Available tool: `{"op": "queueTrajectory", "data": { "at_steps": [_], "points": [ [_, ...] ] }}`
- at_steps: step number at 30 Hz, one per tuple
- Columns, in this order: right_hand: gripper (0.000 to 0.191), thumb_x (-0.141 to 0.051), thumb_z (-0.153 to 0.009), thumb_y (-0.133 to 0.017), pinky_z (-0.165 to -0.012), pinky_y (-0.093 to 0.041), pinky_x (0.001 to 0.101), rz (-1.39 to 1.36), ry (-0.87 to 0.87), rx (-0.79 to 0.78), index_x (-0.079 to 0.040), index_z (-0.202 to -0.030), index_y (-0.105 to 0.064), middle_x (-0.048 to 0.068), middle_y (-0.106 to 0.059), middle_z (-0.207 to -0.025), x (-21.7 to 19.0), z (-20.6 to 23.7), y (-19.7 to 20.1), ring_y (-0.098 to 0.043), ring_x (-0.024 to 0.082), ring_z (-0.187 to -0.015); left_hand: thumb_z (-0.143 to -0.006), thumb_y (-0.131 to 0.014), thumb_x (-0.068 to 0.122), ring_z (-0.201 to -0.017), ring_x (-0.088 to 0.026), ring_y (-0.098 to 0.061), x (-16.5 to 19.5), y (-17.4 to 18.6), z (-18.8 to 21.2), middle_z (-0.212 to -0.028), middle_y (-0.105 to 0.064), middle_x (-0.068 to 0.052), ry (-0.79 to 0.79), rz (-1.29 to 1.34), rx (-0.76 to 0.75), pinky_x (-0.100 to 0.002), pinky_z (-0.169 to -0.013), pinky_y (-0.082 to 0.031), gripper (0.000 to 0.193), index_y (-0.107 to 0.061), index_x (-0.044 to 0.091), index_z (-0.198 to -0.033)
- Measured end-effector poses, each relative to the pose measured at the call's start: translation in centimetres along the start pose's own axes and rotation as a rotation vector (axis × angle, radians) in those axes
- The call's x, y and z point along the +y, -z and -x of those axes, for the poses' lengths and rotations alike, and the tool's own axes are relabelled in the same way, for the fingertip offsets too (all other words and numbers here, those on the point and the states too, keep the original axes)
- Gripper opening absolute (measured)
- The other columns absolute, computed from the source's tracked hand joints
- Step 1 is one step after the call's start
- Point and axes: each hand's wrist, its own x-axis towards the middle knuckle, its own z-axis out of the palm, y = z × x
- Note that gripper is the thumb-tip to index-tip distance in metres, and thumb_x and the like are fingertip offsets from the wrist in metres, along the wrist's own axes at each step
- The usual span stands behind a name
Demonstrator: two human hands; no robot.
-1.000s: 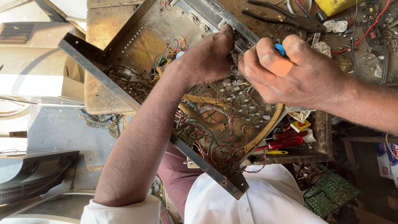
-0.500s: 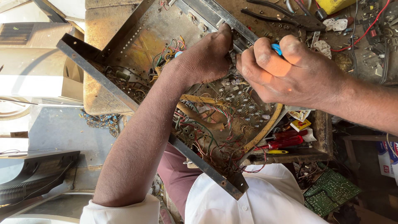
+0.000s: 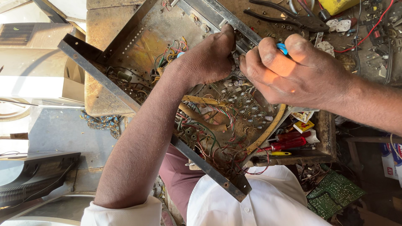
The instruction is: The person works on a dusty amplifier chassis resting on their lap, using pliers and a soldering iron to detach wires and remove components from the circuitry. They then open a tool drawer, take a brush, and brush dust off a removed circuit board on the workbench.
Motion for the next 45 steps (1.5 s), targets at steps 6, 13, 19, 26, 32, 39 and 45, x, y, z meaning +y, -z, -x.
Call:
{"op": "queueTrajectory", "data": {
  "at_steps": [6,13,19,26,32,39,45],
  "points": [
    [0.023,-0.031,-0.089,-0.065,-0.077,-0.036,0.0318,-0.018,-0.002,0.001,-0.013,-0.102,-0.072,-0.003,-0.052,-0.099,-0.09,0.10,0.00,-0.053,0.015,-0.098,-0.084,-0.056,0.000,-0.111,-0.040,-0.068,-0.05,-0.11,0.09,-0.102,-0.070,-0.028,-0.021,-0.002,0.018,-0.046,-0.086,-0.055,0.035,-0.044,-0.010,-0.115],
    [0.024,-0.032,-0.091,-0.063,-0.079,-0.035,0.0323,0.021,-0.001,0.026,-0.014,-0.103,-0.072,-0.003,-0.052,-0.100,-0.17,0.04,0.01,-0.053,0.015,-0.100,-0.085,-0.056,0.002,-0.113,-0.040,-0.067,0.10,0.02,0.18,-0.106,-0.069,-0.028,0.003,-0.003,0.008,-0.046,-0.089,-0.054,0.035,-0.044,-0.010,-0.116],
    [0.022,-0.033,-0.091,-0.064,-0.079,-0.035,0.0325,0.015,0.000,0.009,-0.014,-0.100,-0.072,-0.004,-0.052,-0.099,-0.27,0.14,-0.03,-0.054,0.015,-0.100,-0.084,-0.055,0.000,-0.115,-0.038,-0.067,0.30,0.16,0.19,-0.105,-0.069,-0.027,0.012,0.001,-0.003,-0.044,-0.089,-0.055,0.037,-0.044,-0.010,-0.118],
    [0.021,-0.031,-0.085,-0.066,-0.073,-0.036,0.0306,-0.028,-0.022,0.025,-0.013,-0.095,-0.072,-0.003,-0.055,-0.097,-0.25,-0.02,0.10,-0.056,0.014,-0.096,-0.086,-0.055,-0.001,-0.113,-0.039,-0.067,0.70,0.34,0.36,-0.103,-0.069,-0.027,0.044,0.009,-0.016,-0.045,-0.088,-0.055,0.035,-0.043,-0.009,-0.117],
    [0.014,-0.028,-0.082,-0.068,-0.064,-0.037,0.0285,-0.153,-0.021,0.013,-0.015,-0.077,-0.065,-0.002,-0.051,-0.086,-0.04,-0.07,-0.19,-0.055,0.015,-0.087,-0.085,-0.055,-0.001,-0.110,-0.039,-0.068,0.72,0.50,0.54,-0.101,-0.068,-0.027,0.013,0.020,0.003,-0.045,-0.087,-0.055,0.032,-0.044,-0.008,-0.115],
    [0.014,-0.026,-0.084,-0.070,-0.064,-0.036,0.0301,-0.254,-0.043,-0.037,-0.015,-0.076,-0.067,-0.002,-0.049,-0.079,0.04,0.08,-0.13,-0.053,0.016,-0.080,-0.086,-0.055,0.000,-0.110,-0.039,-0.068,0.51,0.40,0.51,-0.101,-0.068,-0.026,0.017,0.008,-0.011,-0.046,-0.086,-0.055,0.032,-0.043,-0.007,-0.115],
    [0.014,-0.030,-0.087,-0.067,-0.068,-0.036,0.0299,-0.203,-0.058,-0.064,-0.017,-0.081,-0.067,-0.003,-0.050,-0.081,0.48,-0.40,0.22,-0.053,0.014,-0.081,-0.085,-0.058,0.002,-0.113,-0.040,-0.066,-0.07,0.24,0.44,-0.107,-0.068,-0.026,-0.035,0.007,0.002,-0.046,-0.088,-0.054,0.037,-0.044,-0.007,-0.117]
  ]
}}
